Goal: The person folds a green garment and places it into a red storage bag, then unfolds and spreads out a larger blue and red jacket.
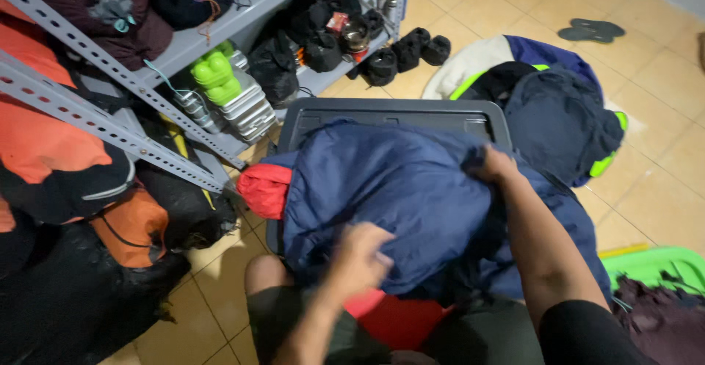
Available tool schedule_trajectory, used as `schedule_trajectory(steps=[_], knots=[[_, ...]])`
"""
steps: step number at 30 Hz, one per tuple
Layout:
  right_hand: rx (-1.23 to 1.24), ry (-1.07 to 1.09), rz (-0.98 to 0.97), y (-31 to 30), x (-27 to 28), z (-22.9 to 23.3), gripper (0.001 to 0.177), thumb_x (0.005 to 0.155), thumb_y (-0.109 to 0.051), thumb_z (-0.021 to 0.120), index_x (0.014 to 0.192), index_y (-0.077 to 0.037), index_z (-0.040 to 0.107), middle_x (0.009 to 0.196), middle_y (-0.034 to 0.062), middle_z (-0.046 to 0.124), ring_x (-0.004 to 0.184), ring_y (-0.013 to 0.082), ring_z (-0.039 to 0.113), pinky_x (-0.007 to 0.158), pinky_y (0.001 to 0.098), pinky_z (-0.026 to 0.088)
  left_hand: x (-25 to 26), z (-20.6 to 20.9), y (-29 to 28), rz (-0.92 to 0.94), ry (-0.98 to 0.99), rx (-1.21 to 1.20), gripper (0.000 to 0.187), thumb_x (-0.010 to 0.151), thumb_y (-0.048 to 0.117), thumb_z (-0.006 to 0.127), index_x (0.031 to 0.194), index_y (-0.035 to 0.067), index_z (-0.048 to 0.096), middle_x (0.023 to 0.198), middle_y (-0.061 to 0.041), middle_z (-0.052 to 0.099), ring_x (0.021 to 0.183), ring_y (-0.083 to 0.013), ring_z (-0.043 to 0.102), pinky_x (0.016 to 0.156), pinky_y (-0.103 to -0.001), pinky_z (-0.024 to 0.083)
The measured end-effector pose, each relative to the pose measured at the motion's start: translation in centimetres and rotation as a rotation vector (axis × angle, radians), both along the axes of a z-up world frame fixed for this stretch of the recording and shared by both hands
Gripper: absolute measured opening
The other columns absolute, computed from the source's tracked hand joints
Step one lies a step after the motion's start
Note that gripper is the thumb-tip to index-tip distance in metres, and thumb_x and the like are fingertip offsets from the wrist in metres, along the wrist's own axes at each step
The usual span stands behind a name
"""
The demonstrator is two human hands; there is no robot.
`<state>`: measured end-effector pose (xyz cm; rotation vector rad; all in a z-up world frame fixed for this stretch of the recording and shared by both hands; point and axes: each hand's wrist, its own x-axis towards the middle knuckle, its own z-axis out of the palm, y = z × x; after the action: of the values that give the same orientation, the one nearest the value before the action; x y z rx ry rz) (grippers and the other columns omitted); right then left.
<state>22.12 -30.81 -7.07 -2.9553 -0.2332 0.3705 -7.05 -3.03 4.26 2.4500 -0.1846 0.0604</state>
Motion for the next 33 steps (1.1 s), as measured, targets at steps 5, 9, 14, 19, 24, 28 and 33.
schedule_trajectory(steps=[5, 9, 14, 19, 24, 28, 33], knots=[[-0.096, 0.237, 0.255, 0.9, -0.7, -3.0, 0.044, 0.077, -0.038, 0.061, 0.116, -0.019, 0.064, 0.108, 0.0163, 0.068, 0.104, 0.0368, 0.063, 0.085, 0.0424, 0.053, -1.6, -3.9, -8.9, -0.192, 0.597, -0.053, 0.11, 0.075, 0.046, 0.069, 0.152, 0.022, -0.006, 0.131, -0.027, 0.047, 0.103, -0.0528, 0.052, 0.087, -0.057, 0.041], [0.388, 0.338, 0.161, -0.9, -2.0, 0.5, 0.029, 0.082, -0.023, 0.053, 0.101, -0.006, 0.066, 0.101, 0.0123, 0.071, 0.092, 0.0213, 0.064, 0.084, 0.035, 0.047, 0.9, -12.8, -11.1, -0.062, 0.419, 0.225, 0.126, 0.066, 0.05, 0.086, 0.153, 0.027, -0.002, 0.132, -0.04, 0.027, 0.107, -0.0481, 0.05, 0.088, -0.047, 0.043], [0.845, 0.571, 0.452, -6.6, -4.7, -1.7, 0.07, 0.074, -0.03, 0.068, 0.128, 0.013, 0.051, 0.113, 0.0378, 0.06, 0.107, 0.0445, 0.056, 0.094, 0.0574, 0.04, 4.9, -18.2, -12.4, -0.093, 0.028, 0.067, 0.07, 0.069, 0.0, 0.059, 0.136, 0.013, 0.043, 0.127, -0.022, 0.053, 0.115, -0.0372, 0.053, 0.106, -0.046, 0.027], [0.39, 0.52, 0.197, -1.7, -10.4, -1.7, 0.074, 0.066, -0.048, 0.077, 0.117, -0.006, 0.044, 0.11, 0.0149, 0.059, 0.107, 0.0277, 0.058, 0.094, 0.0383, 0.042, 12.4, -19.4, -12.5, -0.041, 0.074, 0.036, 0.053, 0.069, 0.007, 0.058, 0.122, 0.013, 0.053, 0.112, -0.018, 0.059, 0.106, -0.0353, 0.058, 0.096, -0.046, 0.037], [0.995, 0.596, -0.326, 4.0, -12.4, -2.7, 0.015, 0.067, -0.007, 0.064, 0.076, 0.002, 0.072, 0.063, 0.017, 0.065, 0.059, 0.026, 0.062, 0.054, 0.0418, 0.048, 21.5, -12.0, -11.6, 0.008, 0.104, 0.006, 0.039, 0.069, 0.014, 0.057, 0.107, 0.013, 0.062, 0.097, -0.014, 0.065, 0.098, -0.0334, 0.064, 0.086, -0.046, 0.047], [1.373, 0.441, -0.628, 7.7, -13.1, 6.7, 0.041, 0.09, -0.017, 0.053, 0.126, 0.002, 0.052, 0.124, 0.0212, 0.058, 0.125, 0.0293, 0.049, 0.111, 0.0389, 0.032, 24.9, -6.7, -11.0, 0.059, 0.145, -0.019, 0.031, 0.068, 0.02, 0.056, 0.095, 0.013, 0.07, 0.085, -0.011, 0.07, 0.091, -0.032, 0.069, 0.078, -0.047, 0.055], [1.793, 0.231, -0.633, 5.0, -10.7, 6.5, 0.037, 0.094, -0.026, 0.041, 0.121, -0.006, 0.057, 0.125, 0.0165, 0.06, 0.124, 0.0265, 0.052, 0.112, 0.0384, 0.033, 21.0, 7.3, -12.0, -0.395, -0.257, -0.257, 0.016, 0.069, 0.013, 0.051, 0.077, 0.011, 0.064, 0.068, -0.017, 0.064, 0.075, -0.0409, 0.065, 0.066, -0.051, 0.051]])
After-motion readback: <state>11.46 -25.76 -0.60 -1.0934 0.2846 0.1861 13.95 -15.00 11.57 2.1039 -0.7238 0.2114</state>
